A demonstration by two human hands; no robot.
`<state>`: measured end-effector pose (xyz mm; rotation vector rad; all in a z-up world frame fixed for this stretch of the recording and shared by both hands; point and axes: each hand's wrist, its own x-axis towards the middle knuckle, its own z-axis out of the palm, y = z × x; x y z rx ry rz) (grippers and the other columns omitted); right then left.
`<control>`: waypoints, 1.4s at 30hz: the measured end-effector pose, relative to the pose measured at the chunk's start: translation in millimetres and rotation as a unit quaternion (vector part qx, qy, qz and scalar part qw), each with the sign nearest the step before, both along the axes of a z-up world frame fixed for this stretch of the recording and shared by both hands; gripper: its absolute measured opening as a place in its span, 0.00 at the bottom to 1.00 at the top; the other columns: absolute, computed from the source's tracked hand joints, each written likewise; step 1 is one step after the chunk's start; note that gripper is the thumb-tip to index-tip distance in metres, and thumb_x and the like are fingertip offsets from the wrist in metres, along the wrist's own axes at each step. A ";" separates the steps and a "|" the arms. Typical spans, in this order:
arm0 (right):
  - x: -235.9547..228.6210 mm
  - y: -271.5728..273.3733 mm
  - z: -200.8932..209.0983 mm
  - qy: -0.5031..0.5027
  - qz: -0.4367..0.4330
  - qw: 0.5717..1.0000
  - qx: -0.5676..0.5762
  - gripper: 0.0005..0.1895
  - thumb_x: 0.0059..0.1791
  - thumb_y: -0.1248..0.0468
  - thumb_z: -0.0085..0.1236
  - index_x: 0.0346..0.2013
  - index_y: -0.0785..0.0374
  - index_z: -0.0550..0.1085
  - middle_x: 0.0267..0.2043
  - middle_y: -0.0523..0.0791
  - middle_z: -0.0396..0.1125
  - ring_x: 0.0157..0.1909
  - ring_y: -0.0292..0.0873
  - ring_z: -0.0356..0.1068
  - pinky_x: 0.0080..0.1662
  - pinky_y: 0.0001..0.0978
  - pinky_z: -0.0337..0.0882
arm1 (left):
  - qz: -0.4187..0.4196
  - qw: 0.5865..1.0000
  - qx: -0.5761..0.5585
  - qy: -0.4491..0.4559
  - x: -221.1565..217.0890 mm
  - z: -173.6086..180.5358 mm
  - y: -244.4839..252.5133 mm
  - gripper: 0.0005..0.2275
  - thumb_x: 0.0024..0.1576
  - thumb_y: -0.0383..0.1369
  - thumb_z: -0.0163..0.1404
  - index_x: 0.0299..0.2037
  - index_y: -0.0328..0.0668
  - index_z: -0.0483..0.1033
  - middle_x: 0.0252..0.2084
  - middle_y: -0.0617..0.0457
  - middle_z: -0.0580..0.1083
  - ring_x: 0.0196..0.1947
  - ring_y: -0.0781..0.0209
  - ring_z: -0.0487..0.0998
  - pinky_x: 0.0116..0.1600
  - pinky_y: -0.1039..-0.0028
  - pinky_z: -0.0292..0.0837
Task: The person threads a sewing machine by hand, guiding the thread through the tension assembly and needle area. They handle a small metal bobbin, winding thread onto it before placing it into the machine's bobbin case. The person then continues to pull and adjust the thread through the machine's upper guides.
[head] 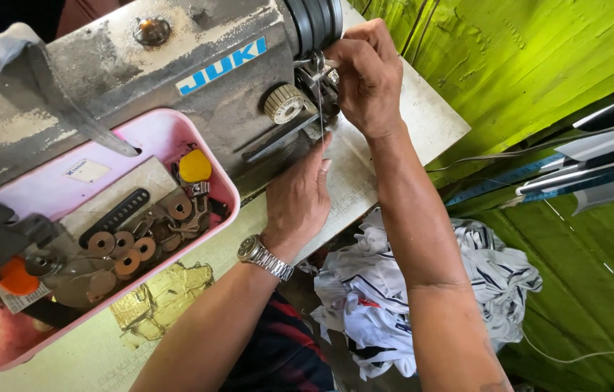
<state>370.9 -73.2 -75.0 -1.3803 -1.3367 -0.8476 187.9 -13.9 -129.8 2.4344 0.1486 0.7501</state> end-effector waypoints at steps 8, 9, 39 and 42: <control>-1.1 -1.3 3.2 -0.006 0.004 1.000 -0.001 0.12 0.52 0.82 0.46 0.37 0.66 0.73 0.37 0.46 0.60 0.36 0.44 0.59 0.35 0.35 0.60 | -0.003 0.998 -0.006 0.054 0.9 -0.3 -1.1 0.21 0.64 0.29 0.46 0.68 0.47 0.62 0.59 0.51 0.77 0.49 0.57 0.83 0.39 0.68 0.78; 1.3 -0.4 1.1 -0.016 -0.003 1.000 0.003 0.12 0.51 0.82 0.46 0.36 0.65 0.73 0.36 0.46 0.60 0.36 0.43 0.59 0.35 0.34 0.60 | 0.004 0.998 -0.008 0.058 0.8 -0.9 -1.0 0.22 0.63 0.29 0.46 0.69 0.48 0.62 0.59 0.52 0.77 0.48 0.57 0.83 0.37 0.68 0.78; 1.3 -1.8 3.9 -0.022 0.015 1.000 0.009 0.12 0.52 0.83 0.45 0.37 0.67 0.73 0.37 0.47 0.61 0.37 0.45 0.61 0.36 0.36 0.62 | 0.005 0.997 0.039 0.063 0.3 -9.6 -0.9 0.22 0.62 0.27 0.47 0.68 0.47 0.64 0.59 0.50 0.77 0.48 0.54 0.82 0.37 0.67 0.77; -0.4 -2.4 5.0 -0.019 0.012 1.000 0.006 0.12 0.51 0.83 0.47 0.36 0.66 0.73 0.37 0.47 0.61 0.37 0.45 0.62 0.36 0.36 0.63 | 0.004 0.997 0.032 0.075 1.0 -10.1 -0.8 0.23 0.62 0.28 0.48 0.68 0.48 0.63 0.59 0.50 0.77 0.45 0.55 0.83 0.34 0.68 0.77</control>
